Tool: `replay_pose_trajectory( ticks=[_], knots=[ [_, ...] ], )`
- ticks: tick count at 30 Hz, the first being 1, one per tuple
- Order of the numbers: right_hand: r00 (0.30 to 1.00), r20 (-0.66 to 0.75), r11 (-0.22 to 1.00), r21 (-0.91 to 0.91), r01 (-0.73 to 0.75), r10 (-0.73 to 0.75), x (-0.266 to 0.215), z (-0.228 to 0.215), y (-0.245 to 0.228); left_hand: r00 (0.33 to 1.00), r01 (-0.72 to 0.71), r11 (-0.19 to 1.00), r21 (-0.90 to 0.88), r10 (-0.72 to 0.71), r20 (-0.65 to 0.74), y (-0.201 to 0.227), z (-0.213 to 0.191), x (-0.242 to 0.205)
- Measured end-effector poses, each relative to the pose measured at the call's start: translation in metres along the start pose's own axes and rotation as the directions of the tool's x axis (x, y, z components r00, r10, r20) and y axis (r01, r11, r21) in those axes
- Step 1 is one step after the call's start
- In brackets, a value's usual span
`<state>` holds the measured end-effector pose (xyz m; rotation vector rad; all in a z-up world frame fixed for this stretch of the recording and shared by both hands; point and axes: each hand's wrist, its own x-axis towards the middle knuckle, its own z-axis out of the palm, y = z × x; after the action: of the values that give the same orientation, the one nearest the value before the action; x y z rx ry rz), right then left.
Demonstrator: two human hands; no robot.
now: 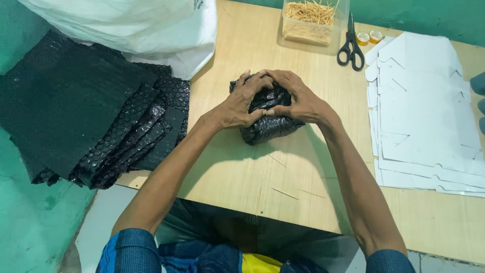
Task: The person wraps a black bubble-wrapped package with clear tape, cuts the tape with scissors, and sets the package aside. Then the person folds a flat white cardboard piece into a small box shape, tucks the flaps, and places the assembled box on the table.
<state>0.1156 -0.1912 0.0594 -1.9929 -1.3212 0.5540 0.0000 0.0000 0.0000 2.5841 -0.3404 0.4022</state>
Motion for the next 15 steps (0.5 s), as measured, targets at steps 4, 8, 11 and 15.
replay_pose_trajectory(
  ticks=[4,8,11,15],
  knots=[
    [0.999,-0.028,1.0,0.013,-0.018,0.018,-0.006,0.005,0.0,0.998,0.07,0.997,-0.012,-0.07,0.009,0.016,-0.006,0.0],
    [0.996,-0.093,1.0,0.006,-0.012,0.013,-0.017,0.01,-0.003,0.988,0.151,0.987,0.049,-0.149,-0.045,0.016,-0.008,-0.006],
    [0.99,-0.139,0.999,-0.032,-0.015,0.011,-0.02,0.017,0.007,0.97,0.242,0.963,0.117,-0.241,-0.02,0.014,-0.005,-0.011],
    [0.981,-0.194,0.999,-0.041,-0.021,0.013,-0.022,0.021,0.01,0.922,0.363,0.895,0.258,-0.385,0.039,0.022,0.003,-0.008]
  ],
)
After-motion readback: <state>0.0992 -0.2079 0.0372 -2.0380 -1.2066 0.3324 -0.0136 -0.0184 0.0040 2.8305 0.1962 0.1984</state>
